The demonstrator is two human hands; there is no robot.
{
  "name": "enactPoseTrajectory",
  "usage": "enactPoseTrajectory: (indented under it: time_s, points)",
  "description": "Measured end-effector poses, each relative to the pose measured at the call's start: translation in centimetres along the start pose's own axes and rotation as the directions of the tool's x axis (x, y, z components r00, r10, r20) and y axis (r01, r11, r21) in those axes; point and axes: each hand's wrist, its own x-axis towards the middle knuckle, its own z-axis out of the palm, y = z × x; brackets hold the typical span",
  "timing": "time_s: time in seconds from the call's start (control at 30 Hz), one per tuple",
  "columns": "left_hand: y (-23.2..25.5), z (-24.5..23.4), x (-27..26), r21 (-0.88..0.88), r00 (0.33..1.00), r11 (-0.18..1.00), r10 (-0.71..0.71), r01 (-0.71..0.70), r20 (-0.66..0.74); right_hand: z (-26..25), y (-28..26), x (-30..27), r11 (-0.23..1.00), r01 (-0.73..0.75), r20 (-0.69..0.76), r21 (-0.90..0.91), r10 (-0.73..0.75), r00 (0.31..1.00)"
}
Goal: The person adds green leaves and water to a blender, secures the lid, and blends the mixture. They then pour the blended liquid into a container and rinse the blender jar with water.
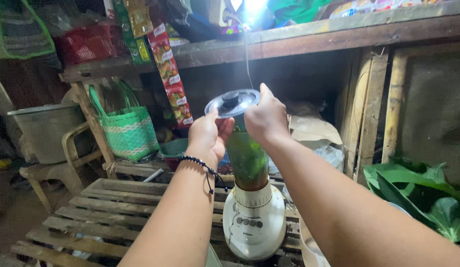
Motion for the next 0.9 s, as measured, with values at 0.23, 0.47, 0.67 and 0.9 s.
enactPoseTrajectory:
  time_s: [0.23,0.47,0.67,0.9]
  points:
    - [-0.2,0.5,-2.0,0.278,0.995,0.960,0.052,-0.027,-0.084,-1.9,-0.6,-1.5,0.952,-0.304,0.107,-0.030,0.305,0.946]
    - [0.2,1.7,-3.7,0.875,0.952,0.480,0.291,-0.060,-0.095,-3.7,-0.6,-3.7,0.936,-0.351,0.213,0.020,0.339,0.916]
    - [0.7,1.7,-4.5,0.827,0.945,0.547,0.322,-0.131,-0.063,-3.8,-0.2,-3.7,0.956,-0.290,0.349,-0.049,0.288,0.891]
    - [0.2,0.3,-8.3,0.374,0.990,0.917,0.115,-0.137,0.081,-7.4,4.5,-8.3,0.976,-0.114,0.197,0.185,0.077,0.977]
